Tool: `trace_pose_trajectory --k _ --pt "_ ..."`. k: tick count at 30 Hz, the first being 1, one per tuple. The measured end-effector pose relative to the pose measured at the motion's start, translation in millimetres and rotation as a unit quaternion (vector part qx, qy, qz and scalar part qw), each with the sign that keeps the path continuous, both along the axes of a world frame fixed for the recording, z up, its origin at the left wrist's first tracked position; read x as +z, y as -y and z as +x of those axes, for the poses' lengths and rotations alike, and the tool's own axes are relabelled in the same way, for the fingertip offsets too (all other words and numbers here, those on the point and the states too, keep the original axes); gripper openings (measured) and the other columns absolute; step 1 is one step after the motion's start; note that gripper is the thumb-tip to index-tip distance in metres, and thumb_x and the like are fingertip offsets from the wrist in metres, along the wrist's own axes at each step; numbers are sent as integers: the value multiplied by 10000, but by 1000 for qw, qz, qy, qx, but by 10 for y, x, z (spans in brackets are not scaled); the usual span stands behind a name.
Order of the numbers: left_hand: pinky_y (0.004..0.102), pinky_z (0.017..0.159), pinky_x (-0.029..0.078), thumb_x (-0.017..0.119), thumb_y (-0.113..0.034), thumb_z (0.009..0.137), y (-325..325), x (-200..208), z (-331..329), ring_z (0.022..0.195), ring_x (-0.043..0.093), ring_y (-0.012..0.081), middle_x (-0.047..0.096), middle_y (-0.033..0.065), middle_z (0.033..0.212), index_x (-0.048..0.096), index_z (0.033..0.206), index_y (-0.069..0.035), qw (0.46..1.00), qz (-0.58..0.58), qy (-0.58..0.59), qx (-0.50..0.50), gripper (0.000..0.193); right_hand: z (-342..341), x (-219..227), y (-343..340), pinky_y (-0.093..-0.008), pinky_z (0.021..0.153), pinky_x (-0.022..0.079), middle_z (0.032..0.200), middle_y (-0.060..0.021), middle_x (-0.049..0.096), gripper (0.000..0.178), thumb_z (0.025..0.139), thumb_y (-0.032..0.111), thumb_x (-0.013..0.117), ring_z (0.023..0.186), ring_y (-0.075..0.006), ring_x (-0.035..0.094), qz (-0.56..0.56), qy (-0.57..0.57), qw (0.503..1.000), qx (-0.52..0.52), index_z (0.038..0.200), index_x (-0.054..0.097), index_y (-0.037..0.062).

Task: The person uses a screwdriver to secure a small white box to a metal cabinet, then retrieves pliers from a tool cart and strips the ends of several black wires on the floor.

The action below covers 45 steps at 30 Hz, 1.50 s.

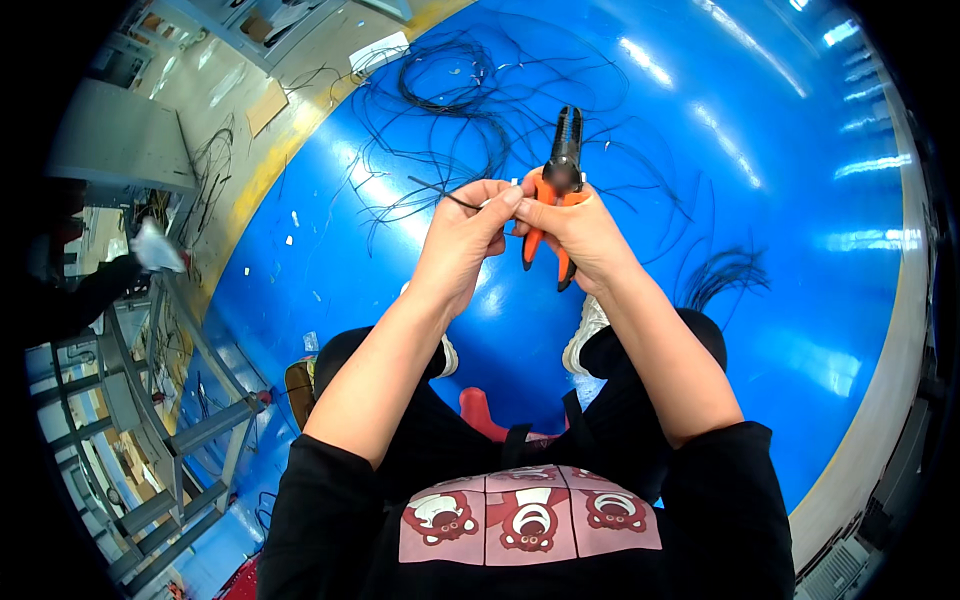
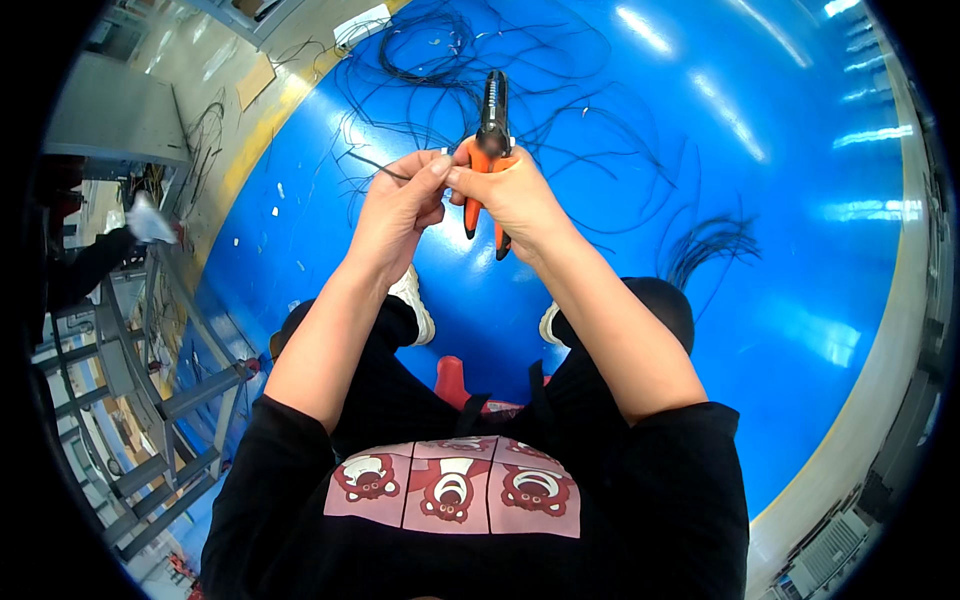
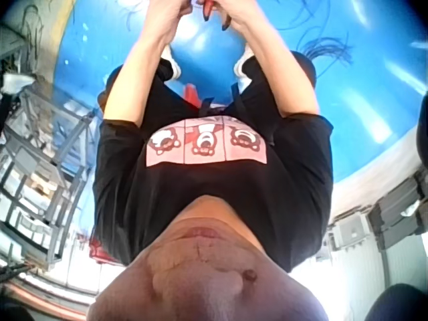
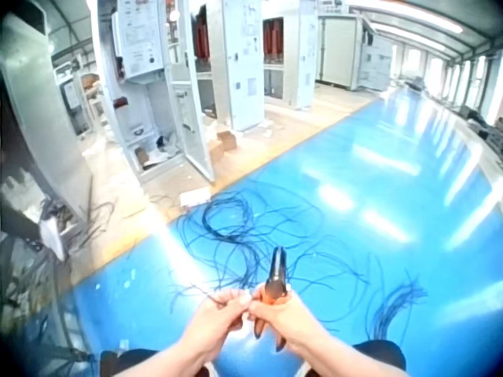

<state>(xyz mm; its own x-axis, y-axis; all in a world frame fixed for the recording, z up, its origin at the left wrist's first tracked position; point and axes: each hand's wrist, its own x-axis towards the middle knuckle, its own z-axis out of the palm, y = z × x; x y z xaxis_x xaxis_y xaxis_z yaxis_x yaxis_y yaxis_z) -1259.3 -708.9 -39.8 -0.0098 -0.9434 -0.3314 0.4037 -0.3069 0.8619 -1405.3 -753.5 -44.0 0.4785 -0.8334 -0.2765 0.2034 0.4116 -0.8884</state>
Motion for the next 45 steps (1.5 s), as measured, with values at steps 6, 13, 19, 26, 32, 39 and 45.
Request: trace_pose_trajectory --k 6,13,19,26,32,39,45 --pt "196 540 330 632 -222 914 -70 -99 83 604 441 35 563 -41 719 611 862 -96 995 -22 -38 89 138 173 -13 -88 -254 644 488 805 -39 596 201 818 82 712 705 -117 588 -1 -5 1000 26 938 553 50" --pt "226 495 261 539 -189 977 127 76 807 541 265 56 306 -57 643 456 780 -112 947 -153 -106 262 227 338 -358 -445 -256 521 424 723 -15 545 215 765 77 715 614 -101 528 -13 -151 979 139 874 530 67" --pt "248 505 270 402 -156 946 -105 233 1201 529 290 83 381 2 701 435 810 -90 909 -191 -236 284 154 53 -1333 -343 -290 602 454 739 -27 571 216 753 88 705 654 -136 548 -66 -276 947 149 878 534 46" --pt "244 522 272 394 -224 1001 -236 327 1401 544 289 82 355 -3 706 410 805 -101 901 -223 -221 299 232 101 -2500 -642 -316 569 465 729 -39 588 221 737 87 725 648 -144 569 88 -320 939 88 851 535 71" --pt "241 538 292 411 -180 1026 -228 377 1392 555 314 76 356 0 743 432 877 -61 908 -190 -255 273 192 559 -3485 -1131 -333 644 496 786 -67 629 194 795 126 691 722 -176 617 -7 -382 920 85 892 538 59" --pt "245 526 333 304 -49 1029 -189 388 1375 531 345 84 364 39 770 394 1001 -6 898 -190 -309 249 104 536 -3594 -783 -419 770 509 911 -150 663 209 800 174 667 893 -338 645 14 -515 850 113 926 550 56" --pt "245 504 352 305 -29 1023 -97 406 1243 528 384 102 386 60 790 380 1159 40 891 -160 -343 252 170 -73 -3985 125 -476 690 509 822 -245 650 195 837 173 576 785 -432 628 -39 -518 848 -104 909 565 -7"
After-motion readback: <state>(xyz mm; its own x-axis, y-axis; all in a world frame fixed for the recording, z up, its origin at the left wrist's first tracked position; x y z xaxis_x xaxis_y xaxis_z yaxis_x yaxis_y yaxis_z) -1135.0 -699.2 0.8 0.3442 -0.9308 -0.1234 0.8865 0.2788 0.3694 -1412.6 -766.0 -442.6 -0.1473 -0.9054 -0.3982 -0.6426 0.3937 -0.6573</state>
